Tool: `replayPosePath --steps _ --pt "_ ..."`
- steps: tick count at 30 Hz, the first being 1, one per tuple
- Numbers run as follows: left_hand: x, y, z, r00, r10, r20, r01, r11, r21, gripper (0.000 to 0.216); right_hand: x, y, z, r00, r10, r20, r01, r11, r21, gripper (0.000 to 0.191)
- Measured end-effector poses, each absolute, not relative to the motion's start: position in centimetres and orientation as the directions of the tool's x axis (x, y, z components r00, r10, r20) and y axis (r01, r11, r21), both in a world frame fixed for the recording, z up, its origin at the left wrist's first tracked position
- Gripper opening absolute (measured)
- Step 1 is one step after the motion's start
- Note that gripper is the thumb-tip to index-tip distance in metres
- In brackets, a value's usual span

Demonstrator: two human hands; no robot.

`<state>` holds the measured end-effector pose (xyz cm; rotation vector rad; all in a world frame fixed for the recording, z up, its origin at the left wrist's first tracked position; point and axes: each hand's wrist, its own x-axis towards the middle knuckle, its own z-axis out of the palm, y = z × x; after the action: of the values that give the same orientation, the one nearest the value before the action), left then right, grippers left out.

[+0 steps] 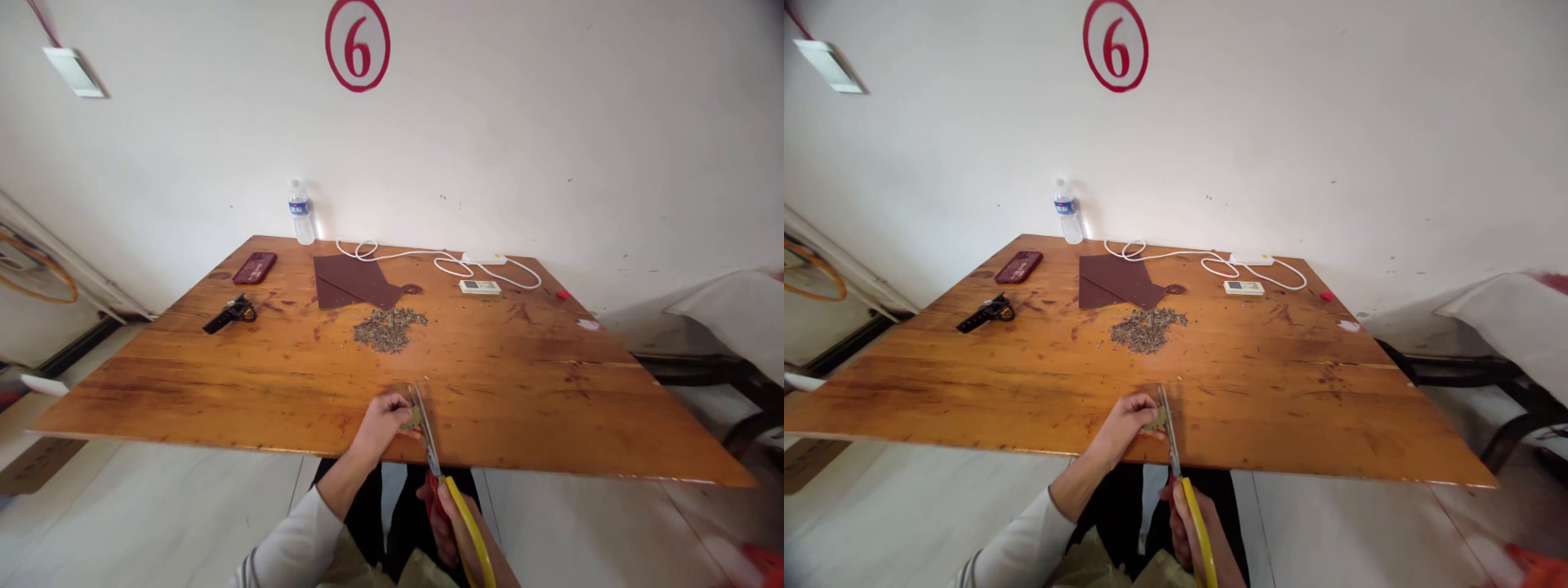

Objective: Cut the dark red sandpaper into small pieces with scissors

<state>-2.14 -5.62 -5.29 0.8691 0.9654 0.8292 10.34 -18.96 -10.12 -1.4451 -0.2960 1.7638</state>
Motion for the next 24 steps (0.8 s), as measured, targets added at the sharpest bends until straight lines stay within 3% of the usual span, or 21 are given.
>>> replayPosePath --steps 7,17,24 --pt "-2.2 -5.5 -5.4 0.353 0.871 -0.342 -0.217 0.432 0.875 0.028 10.2 -18.8 -9.2 0.059 0.710 -0.701 -0.354 -0.642 -0.680 0.086" --pt "-2.6 -5.3 -5.7 0.407 0.852 -0.328 -0.206 0.436 0.876 0.037 11.8 -19.2 -12.8 -0.029 0.794 -0.607 -0.338 -0.580 -0.741 0.086" --pt "-2.7 -5.0 -6.1 0.453 0.824 -0.342 -0.170 0.456 0.874 0.041 12.4 -19.4 -12.1 -0.022 0.823 -0.567 -0.294 -0.548 -0.783 0.083"
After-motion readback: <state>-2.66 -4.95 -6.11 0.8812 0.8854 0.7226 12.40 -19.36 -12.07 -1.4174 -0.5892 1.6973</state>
